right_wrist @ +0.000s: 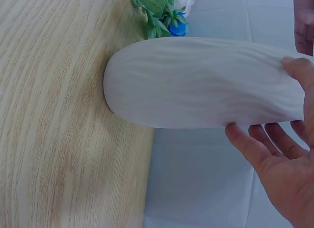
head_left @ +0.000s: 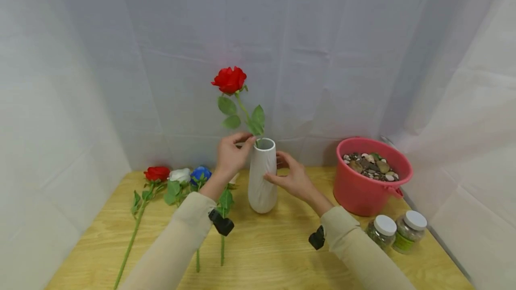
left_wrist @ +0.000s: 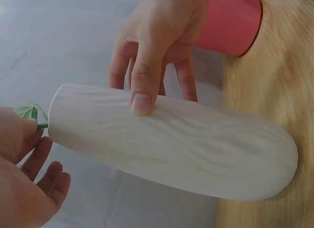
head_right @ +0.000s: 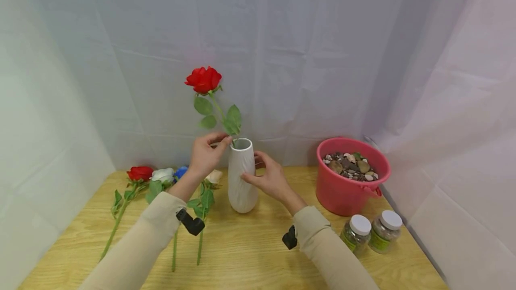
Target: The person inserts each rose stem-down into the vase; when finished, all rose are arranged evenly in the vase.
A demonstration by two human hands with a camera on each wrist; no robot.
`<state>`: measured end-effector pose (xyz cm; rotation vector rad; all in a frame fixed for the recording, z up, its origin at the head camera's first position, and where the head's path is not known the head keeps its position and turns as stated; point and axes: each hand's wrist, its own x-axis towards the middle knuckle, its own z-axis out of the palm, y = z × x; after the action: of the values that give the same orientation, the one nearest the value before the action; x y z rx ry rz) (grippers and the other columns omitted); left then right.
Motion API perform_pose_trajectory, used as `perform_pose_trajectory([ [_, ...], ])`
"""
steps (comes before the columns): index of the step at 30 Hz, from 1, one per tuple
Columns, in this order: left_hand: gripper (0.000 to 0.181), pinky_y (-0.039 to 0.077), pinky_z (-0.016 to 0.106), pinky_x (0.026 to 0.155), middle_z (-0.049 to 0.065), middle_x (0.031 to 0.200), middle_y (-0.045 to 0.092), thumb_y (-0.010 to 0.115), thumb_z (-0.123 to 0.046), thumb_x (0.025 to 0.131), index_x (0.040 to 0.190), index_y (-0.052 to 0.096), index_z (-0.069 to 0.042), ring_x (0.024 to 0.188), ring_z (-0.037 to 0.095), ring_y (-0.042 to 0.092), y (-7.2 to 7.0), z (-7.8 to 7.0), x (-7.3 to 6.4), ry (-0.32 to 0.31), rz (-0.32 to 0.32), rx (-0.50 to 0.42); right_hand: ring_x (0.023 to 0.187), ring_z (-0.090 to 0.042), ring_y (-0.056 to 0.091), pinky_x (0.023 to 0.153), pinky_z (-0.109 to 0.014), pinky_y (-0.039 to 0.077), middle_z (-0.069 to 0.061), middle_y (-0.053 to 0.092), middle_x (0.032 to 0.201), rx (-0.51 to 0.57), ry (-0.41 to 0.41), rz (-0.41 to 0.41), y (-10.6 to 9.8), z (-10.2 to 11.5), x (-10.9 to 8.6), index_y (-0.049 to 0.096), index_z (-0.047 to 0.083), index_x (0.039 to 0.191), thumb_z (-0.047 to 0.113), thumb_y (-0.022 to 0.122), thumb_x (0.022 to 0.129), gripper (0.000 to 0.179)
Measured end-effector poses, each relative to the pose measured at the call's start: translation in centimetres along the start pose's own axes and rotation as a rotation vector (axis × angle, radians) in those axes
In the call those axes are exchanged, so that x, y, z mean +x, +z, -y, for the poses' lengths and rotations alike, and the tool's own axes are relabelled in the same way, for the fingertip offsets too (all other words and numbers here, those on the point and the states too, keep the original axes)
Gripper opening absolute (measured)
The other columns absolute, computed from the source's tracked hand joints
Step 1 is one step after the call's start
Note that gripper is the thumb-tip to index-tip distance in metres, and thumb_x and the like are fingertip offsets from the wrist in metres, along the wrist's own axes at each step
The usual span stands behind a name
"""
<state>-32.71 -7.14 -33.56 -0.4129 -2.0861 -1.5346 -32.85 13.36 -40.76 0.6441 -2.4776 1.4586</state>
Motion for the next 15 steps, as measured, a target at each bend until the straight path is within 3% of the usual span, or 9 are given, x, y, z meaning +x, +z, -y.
perform_pose_trajectory([
  [5, 0.018, 0.065, 0.051, 0.082, 0.024, 0.107, 0.079, 0.077, -0.008, 0.094, 0.106, 0.081, 0.006, 0.099, 0.039, 0.076, -0.19, 0.16, -0.24, -0.013, 0.042, 0.030, 0.118, -0.037, 0.068, 0.102, -0.054, 0.059, -0.016, 0.070, 0.131, 0.005, 0.006, 0.004, -0.02, 0.08, -0.12, 0.054, 0.012, 0.147, 0.027, 0.088, 0.089, 0.070],
  [11, 0.022, 0.066, 0.044, 0.077, 0.023, 0.110, 0.079, 0.078, -0.014, 0.094, 0.110, 0.081, 0.002, 0.094, 0.040, 0.077, -0.40, 0.20, -0.42, -0.107, 0.074, 0.041, 0.119, -0.037, 0.069, 0.102, -0.052, 0.059, -0.017, 0.070, 0.131, -0.001, 0.007, 0.001, -0.05, 0.18, -0.14, 0.054, 0.011, 0.147, 0.025, 0.088, 0.088, 0.070],
  [15, 0.025, 0.066, 0.046, 0.080, 0.023, 0.111, 0.078, 0.078, -0.016, 0.095, 0.113, 0.081, 0.001, 0.096, 0.040, 0.077, -0.55, 0.29, -0.54, -0.156, 0.072, 0.027, 0.119, -0.037, 0.068, 0.102, -0.052, 0.059, -0.017, 0.070, 0.131, -0.005, 0.018, 0.002, -0.08, 0.30, -0.18, 0.053, 0.011, 0.148, 0.025, 0.088, 0.089, 0.071],
])
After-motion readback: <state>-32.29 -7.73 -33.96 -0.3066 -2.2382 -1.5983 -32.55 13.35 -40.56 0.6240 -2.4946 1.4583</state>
